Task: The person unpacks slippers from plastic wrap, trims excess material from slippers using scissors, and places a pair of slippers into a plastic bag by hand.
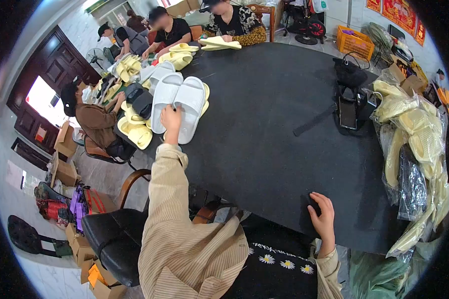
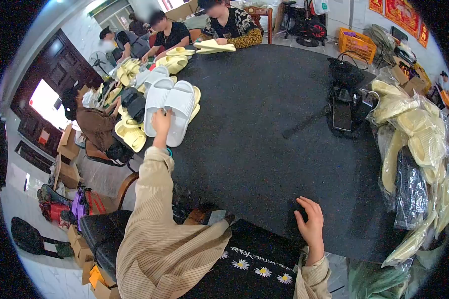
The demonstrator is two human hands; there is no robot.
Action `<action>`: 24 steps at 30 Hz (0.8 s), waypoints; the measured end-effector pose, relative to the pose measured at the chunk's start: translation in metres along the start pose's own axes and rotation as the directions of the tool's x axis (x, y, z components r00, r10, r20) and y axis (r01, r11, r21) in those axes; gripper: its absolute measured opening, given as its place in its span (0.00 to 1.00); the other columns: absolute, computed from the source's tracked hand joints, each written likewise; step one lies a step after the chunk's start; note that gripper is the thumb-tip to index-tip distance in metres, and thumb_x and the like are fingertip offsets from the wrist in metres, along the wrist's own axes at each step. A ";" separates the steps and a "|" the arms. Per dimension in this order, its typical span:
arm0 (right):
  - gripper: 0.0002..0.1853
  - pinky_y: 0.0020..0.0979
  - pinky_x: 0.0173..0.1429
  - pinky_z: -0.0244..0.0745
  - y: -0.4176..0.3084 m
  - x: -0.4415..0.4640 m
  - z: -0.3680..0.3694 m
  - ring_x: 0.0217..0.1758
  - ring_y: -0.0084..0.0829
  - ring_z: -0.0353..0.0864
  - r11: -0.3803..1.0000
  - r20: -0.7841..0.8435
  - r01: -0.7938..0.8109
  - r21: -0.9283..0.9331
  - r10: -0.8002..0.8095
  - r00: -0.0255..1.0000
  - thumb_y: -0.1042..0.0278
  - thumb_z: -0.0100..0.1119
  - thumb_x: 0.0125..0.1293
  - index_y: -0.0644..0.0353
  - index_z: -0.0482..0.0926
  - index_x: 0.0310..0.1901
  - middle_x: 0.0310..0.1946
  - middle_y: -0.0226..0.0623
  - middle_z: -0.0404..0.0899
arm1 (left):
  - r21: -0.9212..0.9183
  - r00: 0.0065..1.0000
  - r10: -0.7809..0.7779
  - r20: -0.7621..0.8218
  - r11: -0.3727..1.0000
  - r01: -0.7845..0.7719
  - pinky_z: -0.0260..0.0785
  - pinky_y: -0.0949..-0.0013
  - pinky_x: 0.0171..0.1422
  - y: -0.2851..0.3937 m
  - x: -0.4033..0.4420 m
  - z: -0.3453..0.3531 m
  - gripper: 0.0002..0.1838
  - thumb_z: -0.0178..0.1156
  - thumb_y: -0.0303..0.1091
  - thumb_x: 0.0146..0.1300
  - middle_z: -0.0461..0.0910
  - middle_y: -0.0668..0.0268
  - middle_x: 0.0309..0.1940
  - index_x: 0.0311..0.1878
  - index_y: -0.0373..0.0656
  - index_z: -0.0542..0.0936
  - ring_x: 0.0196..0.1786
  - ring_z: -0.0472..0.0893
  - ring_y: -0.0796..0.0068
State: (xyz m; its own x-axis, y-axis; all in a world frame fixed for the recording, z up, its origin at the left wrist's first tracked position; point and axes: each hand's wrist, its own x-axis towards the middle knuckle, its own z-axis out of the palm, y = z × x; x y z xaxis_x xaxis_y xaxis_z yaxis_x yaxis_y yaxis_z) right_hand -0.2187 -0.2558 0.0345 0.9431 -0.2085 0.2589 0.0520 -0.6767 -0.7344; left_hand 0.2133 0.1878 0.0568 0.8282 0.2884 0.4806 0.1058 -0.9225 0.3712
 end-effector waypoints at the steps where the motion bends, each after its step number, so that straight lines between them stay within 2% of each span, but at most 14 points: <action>1: 0.18 0.39 0.64 0.67 0.001 -0.001 0.000 0.59 0.44 0.75 1.000 -0.006 0.010 -0.002 -0.010 1.000 0.77 0.63 0.56 0.62 0.80 0.50 0.54 0.41 0.79 | -0.067 0.988 -0.028 -0.154 0.998 0.018 0.62 0.47 0.62 -0.002 -0.005 0.010 0.32 0.65 0.48 0.55 0.74 0.47 0.50 0.57 0.35 0.73 0.60 0.71 0.46; 2: 0.18 0.39 0.64 0.67 0.001 -0.001 0.000 0.59 0.44 0.75 1.000 -0.013 0.010 0.002 -0.009 1.000 0.77 0.63 0.56 0.62 0.80 0.50 0.54 0.41 0.79 | -0.109 0.972 -0.078 -0.221 0.993 0.055 0.59 0.48 0.65 0.001 -0.015 0.018 0.37 0.67 0.46 0.53 0.68 0.47 0.58 0.64 0.39 0.68 0.64 0.66 0.45; 4: 0.17 0.39 0.63 0.68 0.003 0.000 0.000 0.58 0.44 0.75 1.000 0.000 0.007 0.002 -0.007 1.000 0.77 0.63 0.56 0.62 0.80 0.50 0.53 0.41 0.79 | -0.093 0.947 0.088 -0.310 0.988 -0.122 0.53 0.41 0.69 0.003 -0.043 0.034 0.43 0.66 0.48 0.53 0.59 0.45 0.66 0.70 0.46 0.62 0.69 0.59 0.42; 5: 0.17 0.39 0.63 0.68 0.004 0.000 0.000 0.58 0.44 0.75 1.000 -0.006 0.007 0.003 -0.007 1.000 0.77 0.63 0.56 0.62 0.80 0.50 0.53 0.41 0.79 | -0.095 0.945 0.092 -0.312 0.987 -0.128 0.53 0.41 0.69 0.016 -0.063 0.028 0.43 0.66 0.48 0.53 0.59 0.45 0.66 0.70 0.46 0.62 0.69 0.59 0.42; 7: 0.19 0.39 0.59 0.71 0.008 -0.001 0.000 0.55 0.44 0.77 0.998 -0.015 0.063 -0.024 -0.063 0.998 0.76 0.66 0.55 0.60 0.80 0.50 0.52 0.40 0.79 | 0.156 0.933 0.358 -0.045 0.925 -0.347 0.44 0.30 0.70 0.049 -0.098 0.001 0.46 0.66 0.53 0.52 0.51 0.43 0.71 0.74 0.52 0.59 0.73 0.51 0.38; 8: 0.19 0.39 0.58 0.71 0.008 0.000 0.000 0.54 0.43 0.77 0.997 -0.017 0.071 -0.020 -0.071 0.997 0.76 0.66 0.54 0.59 0.80 0.50 0.52 0.40 0.79 | 0.153 0.933 0.356 -0.046 0.926 -0.346 0.44 0.30 0.70 0.050 -0.101 0.001 0.46 0.66 0.53 0.52 0.51 0.43 0.71 0.74 0.52 0.59 0.73 0.51 0.38; 10: 0.19 0.39 0.58 0.71 0.007 0.001 -0.001 0.54 0.43 0.77 0.997 -0.012 0.073 -0.028 -0.073 0.997 0.76 0.66 0.54 0.59 0.80 0.49 0.52 0.40 0.79 | 0.256 0.919 0.383 0.089 0.883 -0.393 0.37 0.23 0.68 0.049 -0.104 0.002 0.46 0.65 0.58 0.53 0.49 0.43 0.72 0.74 0.61 0.58 0.75 0.47 0.39; 11: 0.19 0.39 0.58 0.71 0.006 0.001 -0.001 0.54 0.43 0.77 0.997 -0.011 0.072 -0.032 -0.073 0.997 0.76 0.66 0.54 0.59 0.80 0.49 0.52 0.40 0.79 | 0.255 0.920 0.383 0.086 0.884 -0.392 0.37 0.23 0.68 0.046 -0.099 0.006 0.46 0.65 0.58 0.53 0.49 0.43 0.72 0.74 0.61 0.58 0.75 0.47 0.39; 13: 0.19 0.39 0.59 0.71 0.008 0.000 0.000 0.54 0.43 0.77 0.998 -0.010 0.060 -0.012 -0.060 0.998 0.76 0.66 0.54 0.59 0.80 0.49 0.51 0.40 0.80 | 0.376 0.919 0.385 0.081 0.842 -0.386 0.37 0.21 0.67 0.034 -0.088 0.009 0.45 0.64 0.59 0.53 0.48 0.45 0.73 0.74 0.66 0.58 0.75 0.47 0.40; 15: 0.18 0.39 0.58 0.72 0.010 0.000 0.001 0.54 0.43 0.78 0.998 -0.032 0.066 -0.010 -0.066 0.997 0.77 0.66 0.54 0.59 0.80 0.49 0.51 0.40 0.80 | 0.392 0.921 0.380 0.091 0.836 -0.384 0.39 0.20 0.66 0.026 -0.079 0.011 0.42 0.62 0.60 0.56 0.45 0.48 0.75 0.74 0.69 0.59 0.75 0.47 0.39; 17: 0.18 0.38 0.58 0.72 0.008 0.002 0.002 0.54 0.43 0.78 0.999 -0.022 0.038 -0.016 -0.038 0.999 0.77 0.66 0.54 0.59 0.80 0.49 0.51 0.39 0.80 | 0.415 0.930 0.355 0.090 0.836 -0.359 0.43 0.22 0.66 0.026 -0.075 0.007 0.44 0.65 0.56 0.55 0.45 0.49 0.75 0.74 0.70 0.57 0.75 0.48 0.40; 19: 0.18 0.38 0.58 0.73 0.006 0.003 0.000 0.54 0.43 0.78 0.999 -0.018 0.038 -0.033 -0.039 0.999 0.77 0.66 0.54 0.59 0.81 0.49 0.51 0.39 0.80 | 0.491 0.943 0.295 0.155 0.805 -0.332 0.51 0.27 0.65 0.024 -0.068 0.004 0.50 0.71 0.47 0.48 0.46 0.51 0.75 0.74 0.73 0.55 0.75 0.51 0.44; 24: 0.18 0.39 0.58 0.72 0.005 0.004 0.000 0.53 0.43 0.78 0.998 -0.007 0.036 -0.042 -0.036 0.999 0.77 0.66 0.54 0.59 0.81 0.49 0.51 0.40 0.80 | 0.506 0.943 0.308 0.127 0.797 -0.329 0.59 0.36 0.59 0.012 -0.056 0.009 0.49 0.70 0.42 0.46 0.49 0.52 0.74 0.73 0.75 0.57 0.70 0.59 0.47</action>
State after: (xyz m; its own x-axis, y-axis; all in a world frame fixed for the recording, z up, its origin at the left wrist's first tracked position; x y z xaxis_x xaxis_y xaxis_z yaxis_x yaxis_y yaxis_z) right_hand -0.2143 -0.2601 0.0316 0.9384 -0.1884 0.2896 0.0721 -0.7130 -0.6975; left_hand 0.1734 0.1580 0.0275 0.8834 -0.0451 0.4665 0.0906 -0.9601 -0.2645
